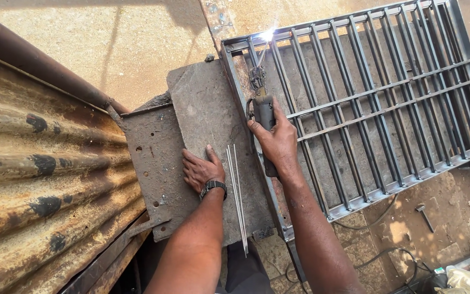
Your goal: Welding bars onto a metal frame.
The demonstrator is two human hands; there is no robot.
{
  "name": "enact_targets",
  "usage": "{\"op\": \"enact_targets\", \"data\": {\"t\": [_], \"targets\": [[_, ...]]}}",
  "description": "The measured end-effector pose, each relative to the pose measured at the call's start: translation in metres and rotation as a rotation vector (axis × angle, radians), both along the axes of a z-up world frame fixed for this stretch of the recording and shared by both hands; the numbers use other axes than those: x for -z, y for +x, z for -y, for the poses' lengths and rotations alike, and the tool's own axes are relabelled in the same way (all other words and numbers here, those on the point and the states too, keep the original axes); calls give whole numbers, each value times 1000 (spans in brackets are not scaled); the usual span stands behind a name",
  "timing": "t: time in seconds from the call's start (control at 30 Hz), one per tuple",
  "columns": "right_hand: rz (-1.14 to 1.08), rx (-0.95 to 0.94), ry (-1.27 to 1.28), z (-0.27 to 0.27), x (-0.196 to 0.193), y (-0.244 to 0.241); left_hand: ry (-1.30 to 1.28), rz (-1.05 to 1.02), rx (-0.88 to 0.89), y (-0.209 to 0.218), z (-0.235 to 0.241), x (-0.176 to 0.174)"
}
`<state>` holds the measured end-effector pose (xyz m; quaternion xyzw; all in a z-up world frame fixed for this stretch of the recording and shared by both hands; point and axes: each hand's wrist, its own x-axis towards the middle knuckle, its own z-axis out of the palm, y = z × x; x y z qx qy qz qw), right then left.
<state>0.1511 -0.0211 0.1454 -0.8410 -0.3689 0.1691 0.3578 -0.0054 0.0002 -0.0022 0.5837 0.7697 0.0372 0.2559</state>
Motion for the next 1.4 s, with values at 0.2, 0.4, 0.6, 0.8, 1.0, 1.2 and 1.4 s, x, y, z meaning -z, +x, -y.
{"op": "enact_targets", "data": {"t": [0.2, 0.4, 0.6, 0.8, 1.0, 1.2, 1.4], "targets": [[-20, -7, 16, 2, 2, 2, 5, 4, -1, -1, 1, 2], [-33, -11, 43, 1, 1, 2, 9, 8, 9, -1, 1, 1], [-67, 21, 20, 1, -2, 0, -44, 15, 25, -1, 0, 4], [-80, 36, 11, 0, -5, -2, -9, 12, 15, -1, 1, 7], [-59, 55, -33, -1, -5, -3, 2, 34, 9, -2, 0, 3], [-39, 13, 5, -2, -7, 0, 5, 40, 14, -3, 1, 6], [-23, 18, 7, -2, -8, 0, 27, 31, 19, -2, 2, 6]]}}
